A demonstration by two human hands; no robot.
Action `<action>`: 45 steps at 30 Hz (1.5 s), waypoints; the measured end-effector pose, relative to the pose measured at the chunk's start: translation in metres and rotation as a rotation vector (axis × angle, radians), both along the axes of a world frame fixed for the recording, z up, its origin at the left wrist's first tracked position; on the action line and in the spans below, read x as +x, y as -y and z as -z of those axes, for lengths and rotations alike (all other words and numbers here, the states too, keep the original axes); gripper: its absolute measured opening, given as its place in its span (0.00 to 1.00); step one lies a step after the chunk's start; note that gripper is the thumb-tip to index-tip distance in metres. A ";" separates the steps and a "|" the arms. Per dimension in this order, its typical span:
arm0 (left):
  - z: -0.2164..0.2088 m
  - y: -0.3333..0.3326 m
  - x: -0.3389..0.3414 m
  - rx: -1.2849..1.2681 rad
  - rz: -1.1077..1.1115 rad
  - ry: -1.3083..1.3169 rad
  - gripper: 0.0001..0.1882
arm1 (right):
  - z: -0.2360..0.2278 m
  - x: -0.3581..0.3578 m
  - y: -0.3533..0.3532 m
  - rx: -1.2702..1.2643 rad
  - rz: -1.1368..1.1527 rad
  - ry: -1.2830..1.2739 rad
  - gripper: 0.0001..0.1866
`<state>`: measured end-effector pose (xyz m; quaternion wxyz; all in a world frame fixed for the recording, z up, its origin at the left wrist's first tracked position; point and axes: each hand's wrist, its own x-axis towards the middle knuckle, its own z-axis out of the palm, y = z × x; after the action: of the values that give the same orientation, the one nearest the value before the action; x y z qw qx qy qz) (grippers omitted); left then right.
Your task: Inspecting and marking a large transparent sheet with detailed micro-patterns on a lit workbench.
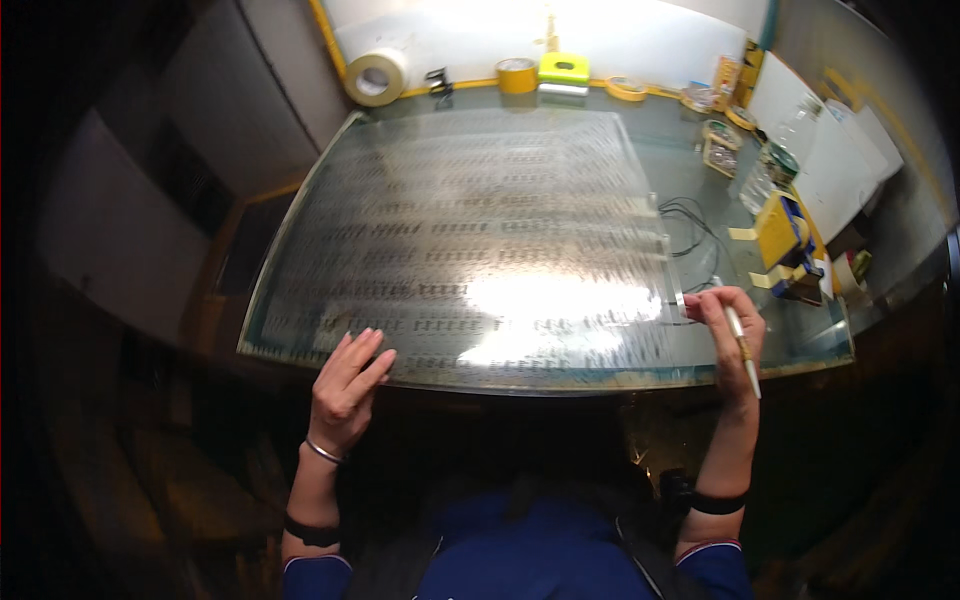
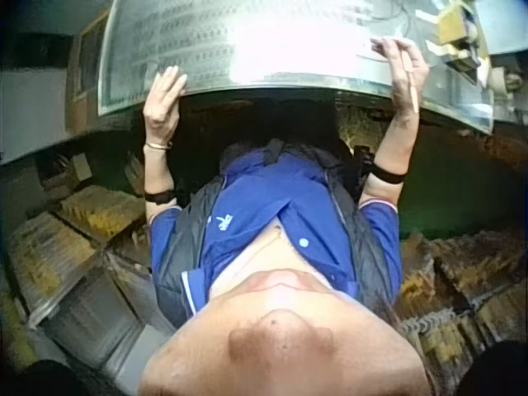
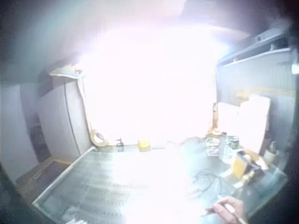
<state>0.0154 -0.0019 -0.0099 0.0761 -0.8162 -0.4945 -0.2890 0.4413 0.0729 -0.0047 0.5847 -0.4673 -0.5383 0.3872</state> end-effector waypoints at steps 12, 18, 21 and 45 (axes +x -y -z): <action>0.001 0.019 0.004 0.079 0.215 0.049 0.15 | 0.010 0.007 -0.003 0.024 0.041 0.109 0.09; 0.000 0.008 0.024 0.079 0.267 0.042 0.15 | 0.006 0.005 -0.002 0.005 0.136 0.119 0.08; -0.004 0.004 0.026 0.099 0.234 0.013 0.12 | 0.001 -0.002 -0.004 0.006 0.141 0.111 0.06; 0.011 0.004 0.017 0.057 0.014 0.379 0.11 | 0.007 -0.012 -0.017 0.104 0.020 0.615 0.27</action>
<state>0.0327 -0.0063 -0.0213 0.0026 -0.7480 -0.4859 -0.4521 0.4298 0.0902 -0.0121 0.4215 -0.5372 -0.7044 0.1940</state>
